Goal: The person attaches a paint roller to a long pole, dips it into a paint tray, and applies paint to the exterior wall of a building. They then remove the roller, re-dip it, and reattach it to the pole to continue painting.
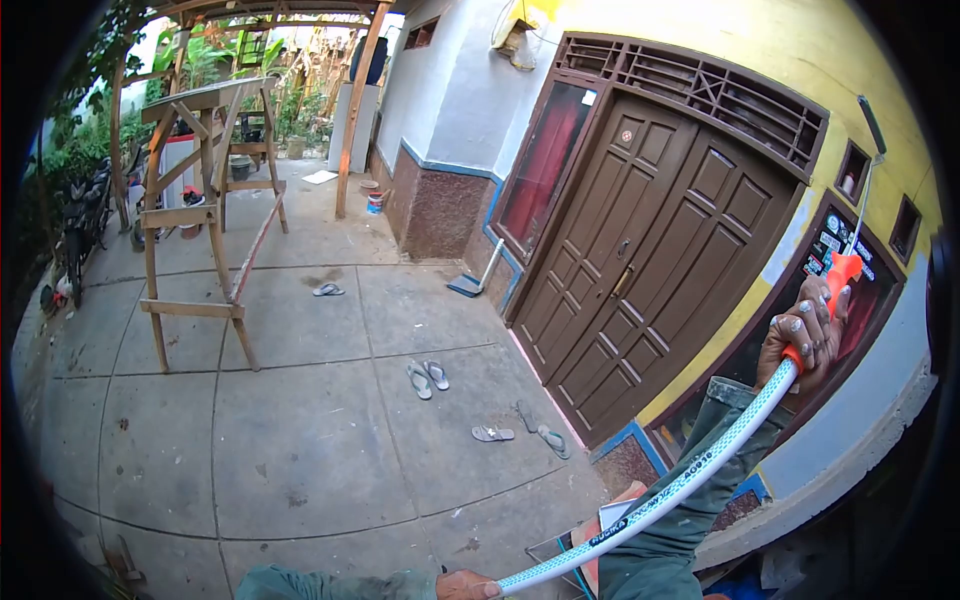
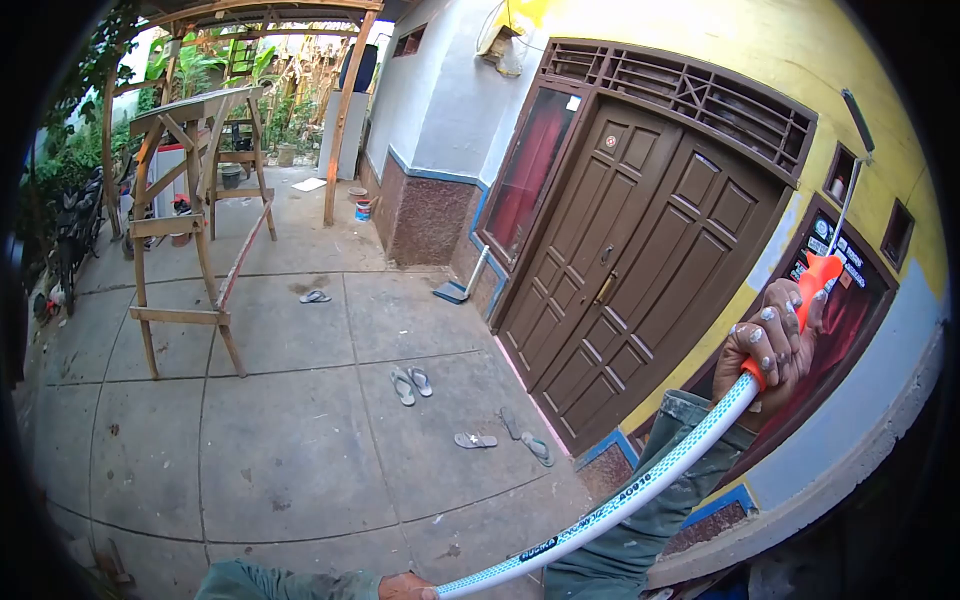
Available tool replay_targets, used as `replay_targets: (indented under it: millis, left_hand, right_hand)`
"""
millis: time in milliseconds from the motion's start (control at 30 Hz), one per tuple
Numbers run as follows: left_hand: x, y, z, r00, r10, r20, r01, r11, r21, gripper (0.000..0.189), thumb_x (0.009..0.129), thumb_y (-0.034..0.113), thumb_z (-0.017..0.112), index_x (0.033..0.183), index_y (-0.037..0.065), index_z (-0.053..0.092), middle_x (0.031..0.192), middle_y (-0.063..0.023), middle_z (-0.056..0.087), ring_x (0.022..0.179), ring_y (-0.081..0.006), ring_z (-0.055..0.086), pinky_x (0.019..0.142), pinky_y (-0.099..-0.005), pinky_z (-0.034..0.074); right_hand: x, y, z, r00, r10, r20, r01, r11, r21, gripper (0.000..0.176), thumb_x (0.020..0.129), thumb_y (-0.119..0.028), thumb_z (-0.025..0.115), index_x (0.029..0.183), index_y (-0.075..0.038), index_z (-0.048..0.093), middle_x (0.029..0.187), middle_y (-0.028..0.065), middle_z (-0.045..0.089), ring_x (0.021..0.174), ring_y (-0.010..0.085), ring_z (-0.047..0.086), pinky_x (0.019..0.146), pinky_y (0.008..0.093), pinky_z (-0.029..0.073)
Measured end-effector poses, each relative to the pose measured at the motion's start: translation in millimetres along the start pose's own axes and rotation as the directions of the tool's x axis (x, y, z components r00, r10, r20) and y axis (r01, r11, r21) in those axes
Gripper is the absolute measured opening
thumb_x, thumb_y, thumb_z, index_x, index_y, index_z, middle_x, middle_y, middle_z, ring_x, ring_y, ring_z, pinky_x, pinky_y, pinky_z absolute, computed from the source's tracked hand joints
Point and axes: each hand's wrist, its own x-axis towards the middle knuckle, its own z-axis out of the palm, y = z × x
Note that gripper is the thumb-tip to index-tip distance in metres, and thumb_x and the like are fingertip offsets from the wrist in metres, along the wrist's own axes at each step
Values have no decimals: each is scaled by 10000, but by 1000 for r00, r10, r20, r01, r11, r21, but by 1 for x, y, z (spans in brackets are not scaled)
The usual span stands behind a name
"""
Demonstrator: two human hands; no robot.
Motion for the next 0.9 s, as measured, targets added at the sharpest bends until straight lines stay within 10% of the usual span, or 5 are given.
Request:
replay_targets:
  millis: [267, 333, 467, 533, 900]
  left_hand:
    - [19, -87, -21, 961, 232, -149, -174, 930, 324, 421, 918, 388, 410, 626, 95, 490, 482, -40, 411, 406, -151, 417, 393, -345, 325]
    - [25, -116, -39, 891, 454, -2, -240, 475, 847, 330, 911, 325, 444, 675, 97, 483, 480, -35, 364, 411, -153, 403, 391, -355, 313]
    - [10, -33, -13, 961, -94, -259, 186, 914, 360, 300, 907, 312, 455, 699, 98, 484, 498, -35, 346, 438, -149, 390, 411, -353, 318]
    - [17, -44, -17, 929, 190, -317, -13, 873, 487, 324, 904, 333, 460, 688, 94, 489, 527, -28, 378, 481, -139, 392, 439, -343, 323]
    - [83, 66, -52, 820, 454, -347, -197, 795, 574, 365, 943, 390, 382, 801, 71, 490, 597, 17, 425, 525, -74, 401, 480, -241, 343]
  right_hand:
    - [-3, 7, 2, 1000, 8, -21, -9, 999, -40, 357, 900, -315, 485, 989, 30, 463, 771, 94, 514, 591, 164, 515, 575, 287, 463]
    - [-6, 16, 16, 932, -258, -255, 216, 959, -181, 303, 965, -305, 350, 848, -26, 363, 596, 16, 323, 384, 67, 341, 328, 212, 386]
    - [-14, 15, 18, 907, -329, -265, 235, 914, -330, 268, 962, -260, 370, 878, -6, 390, 607, 13, 334, 399, 53, 338, 345, 187, 407]
    - [-13, 23, 19, 880, -381, -284, 247, 878, -411, 263, 960, -256, 381, 907, 2, 396, 620, 15, 340, 415, 55, 346, 356, 189, 395]
    - [-29, 150, 19, 760, -397, -515, -229, 578, -783, 409, 949, -332, 333, 1205, -18, 393, 758, 91, 559, 645, 117, 553, 526, 262, 468]
